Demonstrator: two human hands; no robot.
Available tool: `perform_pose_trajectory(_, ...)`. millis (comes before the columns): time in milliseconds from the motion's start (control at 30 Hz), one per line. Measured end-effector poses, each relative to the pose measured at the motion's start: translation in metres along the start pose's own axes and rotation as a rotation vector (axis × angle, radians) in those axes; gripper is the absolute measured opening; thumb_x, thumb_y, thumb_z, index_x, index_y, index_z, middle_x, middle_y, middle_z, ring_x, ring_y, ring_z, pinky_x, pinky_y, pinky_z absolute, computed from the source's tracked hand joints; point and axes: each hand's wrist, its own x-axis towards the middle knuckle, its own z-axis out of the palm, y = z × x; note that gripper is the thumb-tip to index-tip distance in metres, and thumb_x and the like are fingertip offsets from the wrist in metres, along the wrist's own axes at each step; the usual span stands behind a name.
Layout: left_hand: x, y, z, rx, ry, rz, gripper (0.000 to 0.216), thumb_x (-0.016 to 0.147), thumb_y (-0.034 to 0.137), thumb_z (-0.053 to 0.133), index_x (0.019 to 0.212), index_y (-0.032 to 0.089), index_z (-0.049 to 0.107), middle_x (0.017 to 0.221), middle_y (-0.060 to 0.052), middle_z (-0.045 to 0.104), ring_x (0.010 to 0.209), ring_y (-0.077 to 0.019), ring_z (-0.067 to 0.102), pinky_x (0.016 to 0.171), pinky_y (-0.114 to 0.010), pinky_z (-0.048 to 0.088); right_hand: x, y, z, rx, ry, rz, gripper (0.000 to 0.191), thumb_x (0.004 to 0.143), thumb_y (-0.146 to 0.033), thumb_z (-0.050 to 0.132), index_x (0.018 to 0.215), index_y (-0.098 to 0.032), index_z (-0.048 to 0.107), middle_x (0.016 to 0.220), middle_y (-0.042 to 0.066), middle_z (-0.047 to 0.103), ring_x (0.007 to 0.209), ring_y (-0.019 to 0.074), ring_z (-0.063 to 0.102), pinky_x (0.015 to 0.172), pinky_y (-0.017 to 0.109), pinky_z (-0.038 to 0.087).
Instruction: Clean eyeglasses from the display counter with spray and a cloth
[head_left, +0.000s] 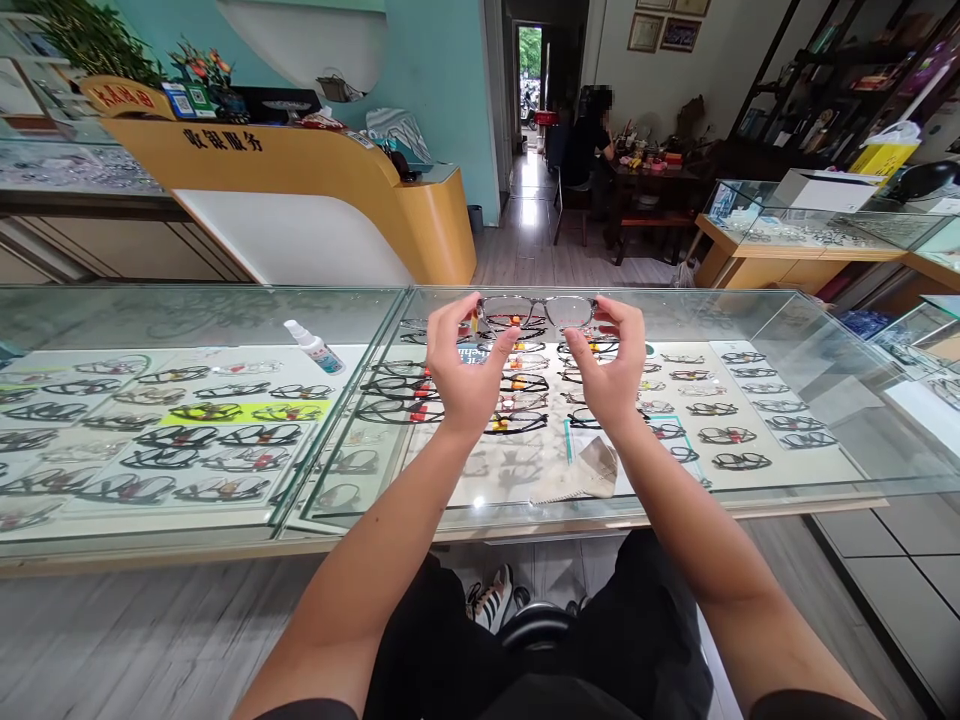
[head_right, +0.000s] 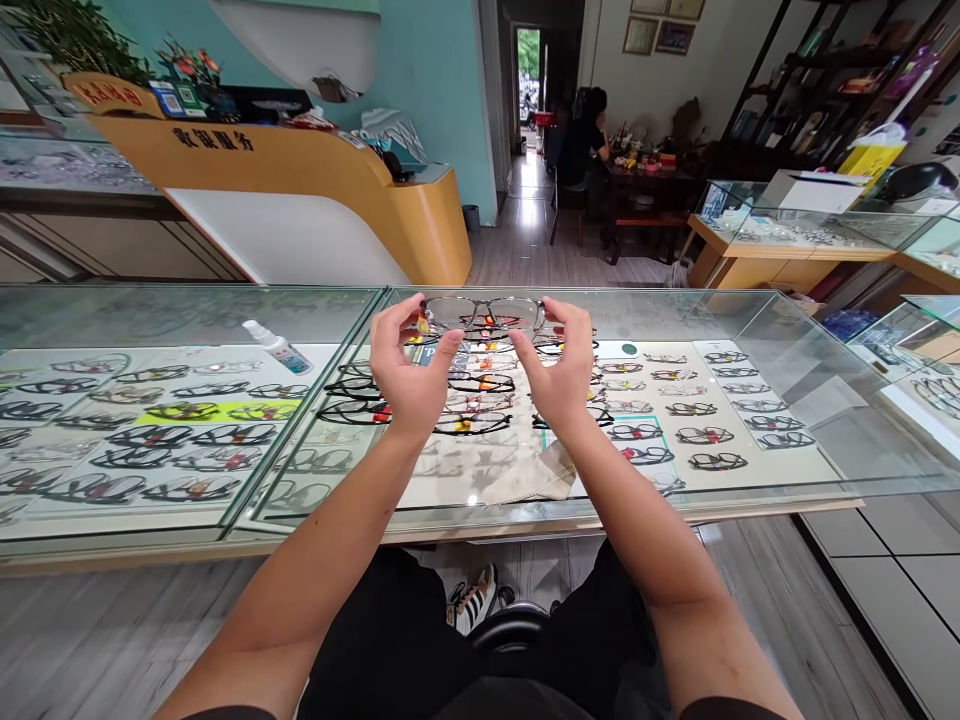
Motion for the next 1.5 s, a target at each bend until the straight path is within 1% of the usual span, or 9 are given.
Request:
perform_pose_trajectory(233, 0.000, 0.002, -0.002, 0.093, 0.082, 0.081, 0.064, 0.090, 0.069, 0.083, 0.132, 0.022, 0.071, 0.121, -0.012, 0.068, 0.118, -0.0286, 0.067, 0.102, -0.045, 0.057, -0.002, 0.007, 0.003, 0.018, -0.089, 0.054, 0.046, 0.105, -0.055, 0.069, 0.144, -0.031, 0.064, 0.134, 0.012, 0.073, 0.120, 0.0273, 0.073, 0.096, 0.047, 0.064)
perform_pose_trajectory(433, 0.001, 0.005, -0.001, 0.095, 0.107, 0.108, 0.061, 0.091, 0.067, 0.083, 0.130, 0.021, 0.072, 0.119, -0.012, 0.069, 0.114, -0.0270, 0.068, 0.098, -0.043, 0.059, -0.003, 0.009, 0.004, 0.032, -0.093, 0.075, 0.046, 0.104, -0.055, 0.070, 0.142, -0.030, 0.065, 0.132, 0.011, 0.073, 0.117, 0.0269, 0.073, 0.096, 0.046, 0.061)
perform_pose_trajectory(733, 0.001, 0.006, -0.002, 0.002, 0.033, -0.029, 0.058, 0.091, 0.065, 0.084, 0.129, 0.023, 0.074, 0.121, -0.011, 0.071, 0.111, -0.0250, 0.068, 0.096, -0.040, 0.058, -0.002, 0.003, 0.002, -0.007, -0.030, 0.055, 0.044, 0.102, -0.055, 0.072, 0.136, -0.027, 0.066, 0.124, 0.010, 0.071, 0.107, 0.0249, 0.069, 0.087, 0.043, 0.056)
perform_pose_trajectory(833, 0.001, 0.000, 0.001, -0.092, -0.023, -0.099, 0.059, 0.090, 0.063, 0.086, 0.132, 0.024, 0.075, 0.123, -0.010, 0.073, 0.114, -0.0245, 0.070, 0.097, -0.039, 0.058, -0.001, 0.002, 0.001, -0.029, 0.003, 0.024, 0.046, 0.101, -0.056, 0.073, 0.137, -0.027, 0.065, 0.126, 0.010, 0.069, 0.109, 0.0253, 0.067, 0.089, 0.044, 0.056)
perform_pose_trajectory(933, 0.000, -0.009, 0.005, -0.240, -0.102, -0.210, 0.063, 0.088, 0.062, 0.088, 0.136, 0.025, 0.074, 0.128, -0.010, 0.075, 0.118, -0.0248, 0.073, 0.098, -0.037, 0.059, 0.000, 0.004, 0.000, -0.063, 0.036, -0.055, 0.047, 0.100, -0.054, 0.075, 0.137, -0.028, 0.064, 0.124, 0.010, 0.068, 0.112, 0.0272, 0.066, 0.094, 0.047, 0.056)
perform_pose_trajectory(1033, 0.000, -0.016, 0.009, -0.325, -0.121, -0.253, 0.067, 0.085, 0.063, 0.091, 0.138, 0.025, 0.073, 0.133, -0.012, 0.075, 0.121, -0.0257, 0.074, 0.100, -0.037, 0.059, 0.001, 0.005, 0.000, -0.077, 0.056, -0.126, 0.045, 0.100, -0.051, 0.076, 0.137, -0.029, 0.063, 0.122, 0.010, 0.068, 0.112, 0.0281, 0.066, 0.095, 0.050, 0.056)
perform_pose_trajectory(1300, -0.001, -0.014, 0.008, -0.228, -0.104, -0.181, 0.064, 0.089, 0.064, 0.086, 0.139, 0.026, 0.072, 0.131, -0.011, 0.074, 0.119, -0.0253, 0.073, 0.099, -0.037, 0.061, 0.001, 0.005, 0.000, -0.099, 0.049, -0.127, 0.046, 0.101, -0.053, 0.074, 0.138, -0.029, 0.062, 0.122, 0.010, 0.069, 0.111, 0.0281, 0.067, 0.090, 0.048, 0.058)
perform_pose_trajectory(1400, -0.001, -0.012, 0.006, -0.163, -0.043, -0.081, 0.065, 0.091, 0.065, 0.085, 0.140, 0.025, 0.071, 0.129, -0.011, 0.073, 0.119, -0.0253, 0.072, 0.098, -0.038, 0.060, 0.000, 0.004, 0.000, -0.103, 0.031, -0.111, 0.045, 0.103, -0.053, 0.072, 0.139, -0.029, 0.062, 0.126, 0.011, 0.070, 0.113, 0.0283, 0.068, 0.088, 0.047, 0.059)
perform_pose_trajectory(1500, 0.000, -0.012, 0.005, -0.084, 0.018, 0.034, 0.066, 0.092, 0.067, 0.082, 0.140, 0.024, 0.070, 0.130, -0.011, 0.071, 0.119, -0.0259, 0.070, 0.097, -0.040, 0.060, -0.001, 0.004, 0.000, -0.097, -0.004, -0.074, 0.047, 0.104, -0.055, 0.069, 0.143, -0.030, 0.061, 0.131, 0.012, 0.071, 0.114, 0.0288, 0.069, 0.092, 0.049, 0.060)
